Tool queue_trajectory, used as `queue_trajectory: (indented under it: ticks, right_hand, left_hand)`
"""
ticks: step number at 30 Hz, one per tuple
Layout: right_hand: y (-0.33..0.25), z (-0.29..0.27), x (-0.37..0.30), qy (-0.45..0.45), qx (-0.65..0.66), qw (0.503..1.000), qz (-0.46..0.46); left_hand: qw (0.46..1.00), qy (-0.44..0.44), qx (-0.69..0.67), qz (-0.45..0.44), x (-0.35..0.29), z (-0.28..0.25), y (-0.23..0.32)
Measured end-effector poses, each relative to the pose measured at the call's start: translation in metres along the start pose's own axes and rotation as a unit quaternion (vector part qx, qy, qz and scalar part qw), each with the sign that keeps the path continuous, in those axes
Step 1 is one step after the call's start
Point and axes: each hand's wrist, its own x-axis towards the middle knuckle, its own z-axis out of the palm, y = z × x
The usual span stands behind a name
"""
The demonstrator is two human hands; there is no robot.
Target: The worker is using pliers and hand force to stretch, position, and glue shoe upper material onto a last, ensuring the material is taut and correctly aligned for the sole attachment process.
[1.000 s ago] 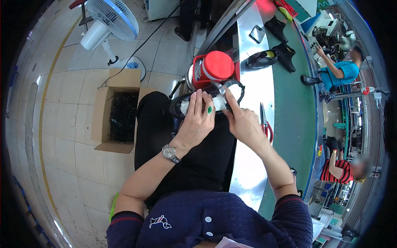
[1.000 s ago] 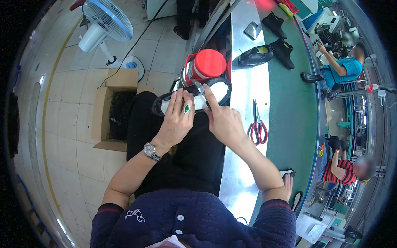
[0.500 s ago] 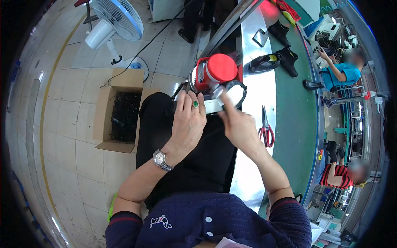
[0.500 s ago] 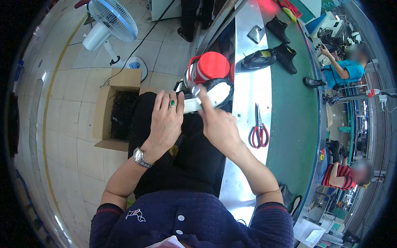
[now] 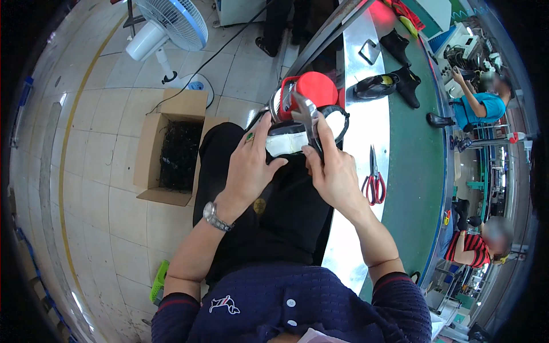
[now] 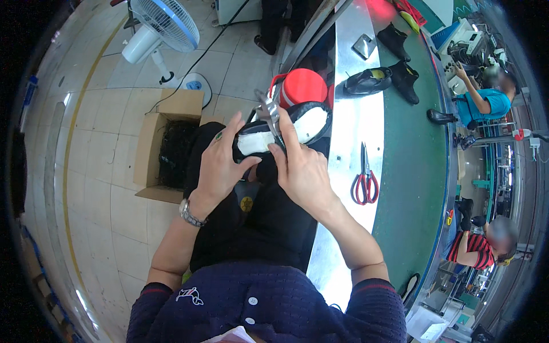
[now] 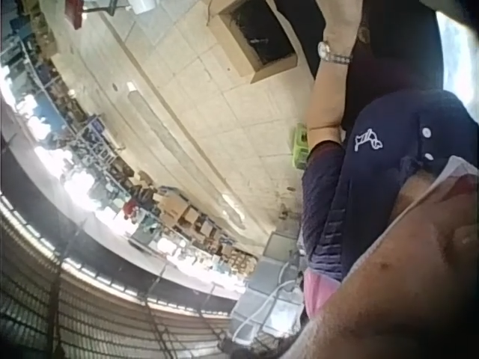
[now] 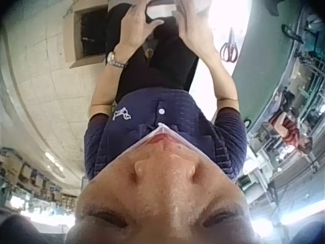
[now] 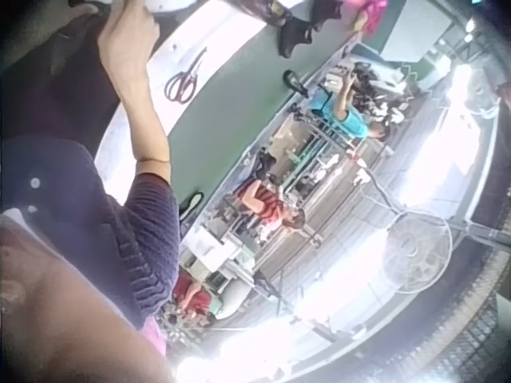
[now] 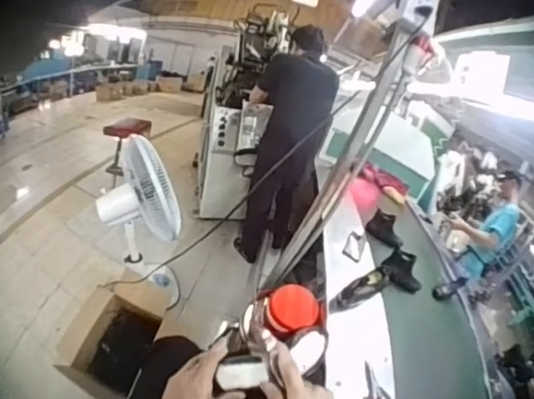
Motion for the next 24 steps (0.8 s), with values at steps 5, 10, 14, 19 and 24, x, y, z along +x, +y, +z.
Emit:
queue_trajectory:
  ticks: [5, 10, 14, 19, 24]
  right_hand:
    - [0.021, -0.013, 0.009, -0.15, -0.072, 0.986, -0.01]
    - [0.021, -0.041, 0.02, -0.079, -0.125, 0.983, 0.106]
    - [0.014, -0.045, -0.013, -0.211, -0.004, 0.967, 0.144]
    - [-0.019, -0.032, -0.036, -0.305, 0.157, 0.933, 0.111]
    - [-0.052, -0.022, -0.017, -0.413, 0.049, 0.909, 0.019]
  left_hand:
    - [0.995, -0.056, -0.082, -0.008, 0.009, -0.008, -0.014]
    - [0.975, -0.156, -0.159, 0.017, 0.005, -0.028, -0.026]
    - [0.982, -0.11, -0.111, -0.104, -0.048, -0.039, -0.017]
    - [0.974, -0.015, -0.1, -0.201, -0.087, -0.056, -0.011]
    - [0.978, -0.012, -0.109, -0.176, -0.091, -0.069, -0.016]
